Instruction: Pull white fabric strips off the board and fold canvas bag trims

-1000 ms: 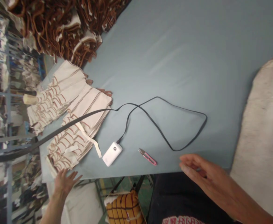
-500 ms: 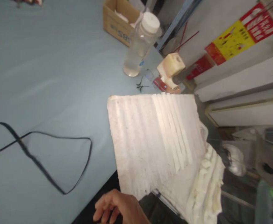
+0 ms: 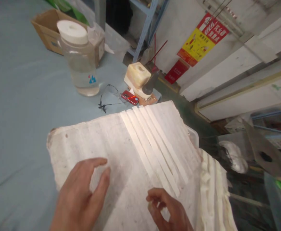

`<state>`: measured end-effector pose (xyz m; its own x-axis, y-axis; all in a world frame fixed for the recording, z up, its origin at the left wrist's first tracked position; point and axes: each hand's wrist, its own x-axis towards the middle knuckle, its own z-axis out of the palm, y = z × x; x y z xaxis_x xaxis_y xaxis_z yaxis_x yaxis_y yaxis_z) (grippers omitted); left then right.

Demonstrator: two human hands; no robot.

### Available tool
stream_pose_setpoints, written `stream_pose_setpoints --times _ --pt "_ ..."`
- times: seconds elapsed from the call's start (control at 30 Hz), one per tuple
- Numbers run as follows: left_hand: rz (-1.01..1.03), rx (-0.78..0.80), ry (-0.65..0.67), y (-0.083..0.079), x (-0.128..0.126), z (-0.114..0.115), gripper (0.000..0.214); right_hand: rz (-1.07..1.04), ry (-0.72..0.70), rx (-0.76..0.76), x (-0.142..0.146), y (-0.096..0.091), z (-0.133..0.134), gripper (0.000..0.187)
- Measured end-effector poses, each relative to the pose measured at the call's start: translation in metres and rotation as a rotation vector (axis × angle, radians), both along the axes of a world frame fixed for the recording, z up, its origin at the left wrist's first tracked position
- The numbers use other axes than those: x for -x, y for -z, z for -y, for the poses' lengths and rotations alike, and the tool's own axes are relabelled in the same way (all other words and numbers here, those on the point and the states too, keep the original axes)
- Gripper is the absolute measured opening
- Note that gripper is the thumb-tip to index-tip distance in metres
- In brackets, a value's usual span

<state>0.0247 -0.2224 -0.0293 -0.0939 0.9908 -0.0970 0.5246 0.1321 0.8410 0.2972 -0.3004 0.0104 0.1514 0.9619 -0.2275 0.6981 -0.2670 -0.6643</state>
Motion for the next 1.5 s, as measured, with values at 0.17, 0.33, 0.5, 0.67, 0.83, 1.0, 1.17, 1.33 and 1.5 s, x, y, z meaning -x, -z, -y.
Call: stream_pose_setpoints --times 0.17,0.33,0.5,0.67,0.83,1.0,1.17,1.33,1.5 --pt "-0.431 -0.417 0.205 -0.003 -0.019 -0.144 0.030 0.051 -0.160 -0.043 -0.015 -0.013 -0.083 0.021" --pt "-0.501 -0.421 0.270 0.030 -0.020 -0.201 0.034 0.050 -0.272 -0.221 -0.003 -0.011 -0.190 0.022" --pt "-0.531 -0.442 0.388 0.044 -0.020 -0.216 0.031 0.176 -0.399 -0.315 0.018 0.004 -0.278 0.023" --pt "-0.530 -0.461 0.458 0.044 -0.014 -0.223 0.033 0.314 -0.625 -0.305 0.026 0.016 -0.327 0.030" --pt "-0.550 -0.475 0.504 0.043 -0.009 -0.232 0.037 0.348 -0.798 -0.327 0.021 0.030 -0.347 0.037" --pt "-0.387 -0.411 0.489 0.043 -0.011 -0.235 0.033 0.377 -0.873 -0.311 0.023 0.039 -0.359 0.042" --pt "-0.281 -0.258 0.418 0.044 -0.019 -0.235 0.034 0.398 -0.873 -0.229 0.029 0.039 -0.368 0.036" --pt "-0.209 -0.231 0.399 0.043 -0.021 -0.234 0.029 0.274 -0.860 -0.143 0.029 0.035 -0.377 0.023" --pt "-0.215 -0.239 0.413 0.037 -0.021 -0.234 0.032 0.236 -0.848 -0.125 0.027 0.035 -0.384 0.020"
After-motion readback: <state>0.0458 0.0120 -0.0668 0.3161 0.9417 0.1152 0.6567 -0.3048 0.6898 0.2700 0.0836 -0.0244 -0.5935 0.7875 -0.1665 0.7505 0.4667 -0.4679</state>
